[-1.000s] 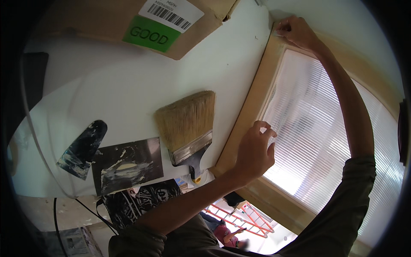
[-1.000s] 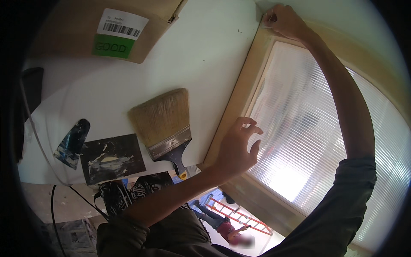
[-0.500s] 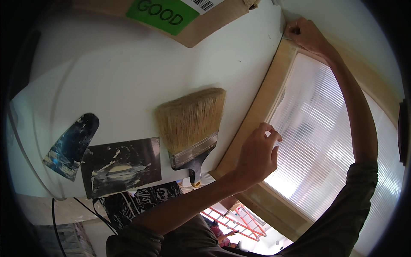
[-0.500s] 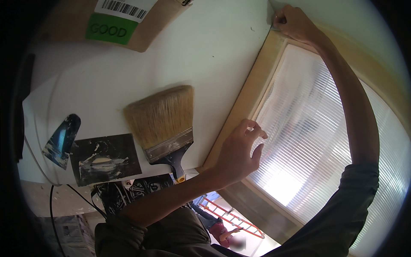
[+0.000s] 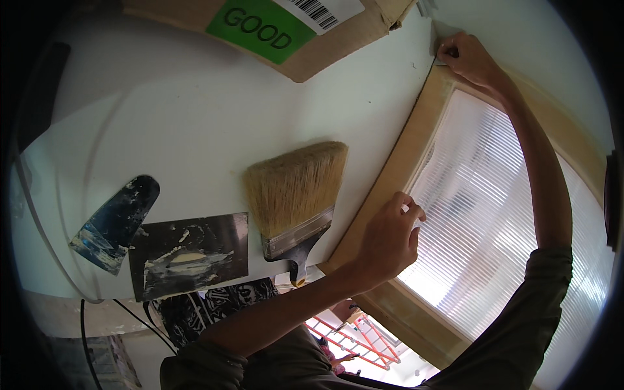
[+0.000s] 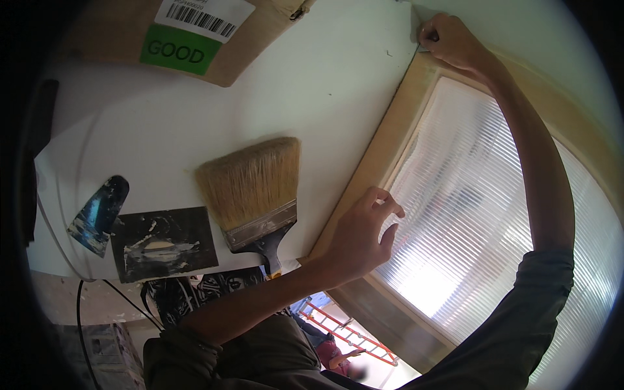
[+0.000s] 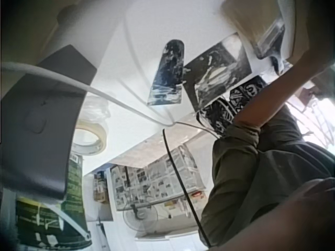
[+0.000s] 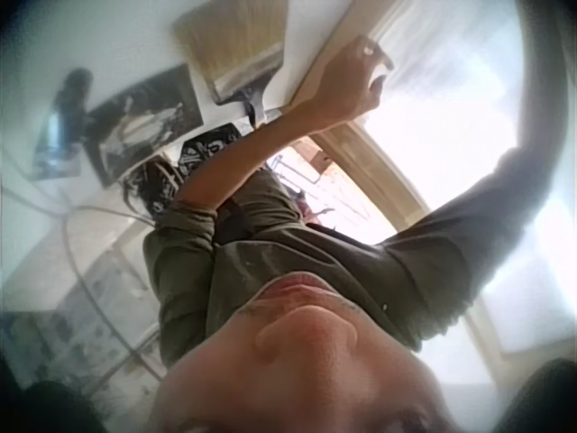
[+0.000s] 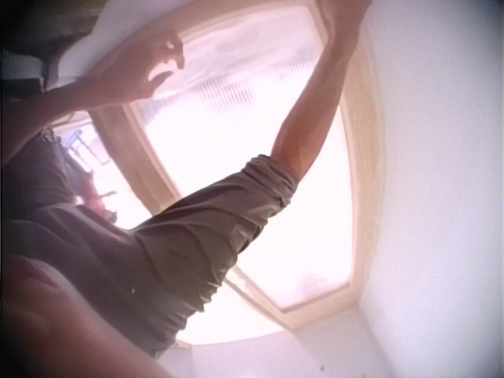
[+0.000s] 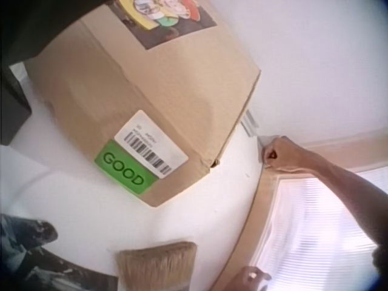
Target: The person applies a white substance to the corner of a wooden frame using a small tool. They then smooth the applied substance with their finger. The person also uses a brush to clean the area.
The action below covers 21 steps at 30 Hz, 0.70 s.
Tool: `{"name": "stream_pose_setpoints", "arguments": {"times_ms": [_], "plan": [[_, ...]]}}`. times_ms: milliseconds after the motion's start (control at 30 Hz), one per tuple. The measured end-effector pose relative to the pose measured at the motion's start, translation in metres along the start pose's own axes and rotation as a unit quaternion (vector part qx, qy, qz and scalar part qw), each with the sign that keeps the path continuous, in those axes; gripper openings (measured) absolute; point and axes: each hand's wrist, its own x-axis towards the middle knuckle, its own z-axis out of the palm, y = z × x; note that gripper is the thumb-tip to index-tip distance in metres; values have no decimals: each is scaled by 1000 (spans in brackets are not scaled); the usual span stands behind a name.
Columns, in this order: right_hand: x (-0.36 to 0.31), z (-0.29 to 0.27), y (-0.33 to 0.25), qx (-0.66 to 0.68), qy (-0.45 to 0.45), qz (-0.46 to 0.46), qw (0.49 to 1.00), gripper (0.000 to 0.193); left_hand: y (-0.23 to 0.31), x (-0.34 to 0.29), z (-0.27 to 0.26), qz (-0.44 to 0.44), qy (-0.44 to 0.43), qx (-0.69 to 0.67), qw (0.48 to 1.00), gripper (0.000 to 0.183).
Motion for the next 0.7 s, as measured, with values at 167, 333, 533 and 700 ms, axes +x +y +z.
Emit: {"name": "stream_pose_setpoints", "arguments": {"times_ms": [167,333,533,700], "plan": [[10,1,10,2,-23,-31,999,16,1,0,1,2,5,5,1000,28],[17,-6,16,52,-65,20,996,17,1,0,2,5,4,6,1000,27],[18,1,15,-36,4,-50,998,17,-1,1,1,-3,-4,-3,1000,26],[24,0,10,-84,-40,-32,995,19,-2,1,3,4,-4,0,1000,25]]}}
